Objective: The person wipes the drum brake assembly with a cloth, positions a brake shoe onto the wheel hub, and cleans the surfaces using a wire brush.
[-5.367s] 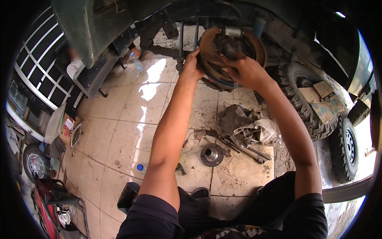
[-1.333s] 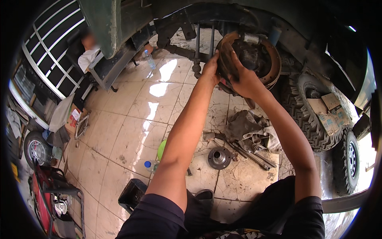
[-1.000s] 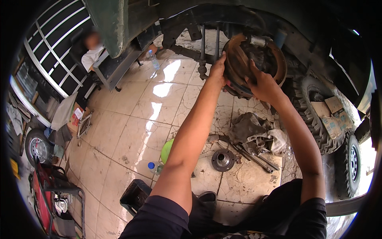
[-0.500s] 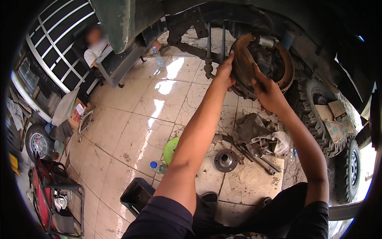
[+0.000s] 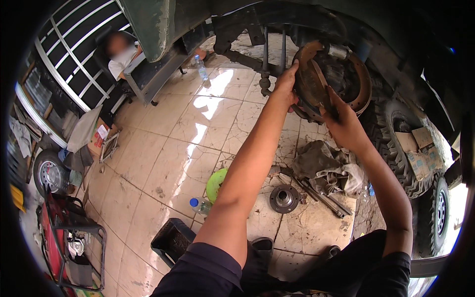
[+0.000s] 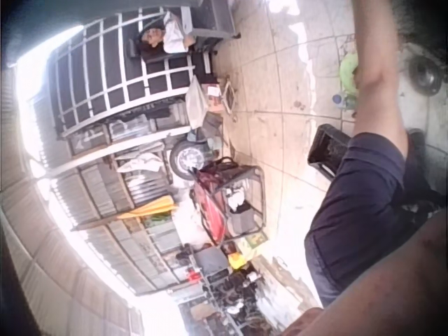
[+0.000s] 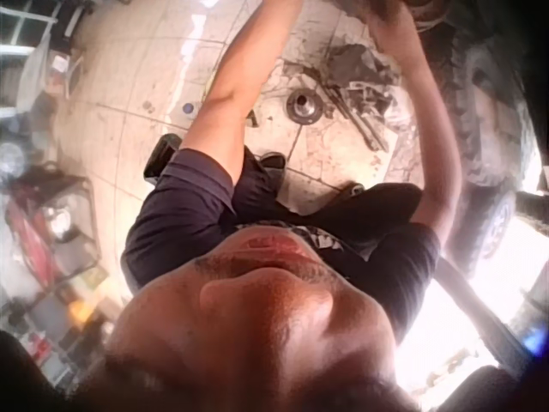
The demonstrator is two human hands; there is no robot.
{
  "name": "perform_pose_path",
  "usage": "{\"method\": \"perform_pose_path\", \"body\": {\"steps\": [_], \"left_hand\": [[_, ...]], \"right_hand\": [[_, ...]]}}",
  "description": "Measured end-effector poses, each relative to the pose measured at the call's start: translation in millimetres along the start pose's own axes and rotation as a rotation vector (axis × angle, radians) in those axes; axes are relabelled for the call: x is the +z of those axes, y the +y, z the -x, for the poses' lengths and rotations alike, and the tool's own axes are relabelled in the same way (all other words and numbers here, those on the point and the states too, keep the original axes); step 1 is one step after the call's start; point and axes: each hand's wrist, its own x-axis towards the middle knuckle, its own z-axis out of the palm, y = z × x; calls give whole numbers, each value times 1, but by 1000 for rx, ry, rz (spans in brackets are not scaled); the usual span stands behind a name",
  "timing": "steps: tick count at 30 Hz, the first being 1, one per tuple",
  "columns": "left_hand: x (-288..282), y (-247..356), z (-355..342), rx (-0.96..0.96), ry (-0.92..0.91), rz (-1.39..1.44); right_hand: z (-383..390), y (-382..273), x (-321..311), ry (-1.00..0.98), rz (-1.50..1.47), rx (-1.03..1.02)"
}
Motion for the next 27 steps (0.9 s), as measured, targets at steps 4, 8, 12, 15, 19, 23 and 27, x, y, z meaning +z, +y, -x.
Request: {"method": "perform_pose_path", "body": {"steps": [4,8,12,15,19,23,27], "left_hand": [[-1,-8,-7,58,-68,86],[-1,-6,-5,20,-70,47],[-3,-6,-8,29,-33,11],[-6,-7,-6,50,-86,109],[-20,-14,-16,46,-252,158],[-21,-16,-16,20,-243,103],[-35,-10,-18,-4,-201,110]], "right_hand": [[-19,-11,0,-3,117,58],[-37,-47,-6,-15,-19,321],[-14,-45,1,-179,38,190],[-9,-29,17,-80,141,-5],[-61,-24,4,9,70,44],[-63,-26,13,17,66,103],[-38,-34,34,28,190,21]]}}
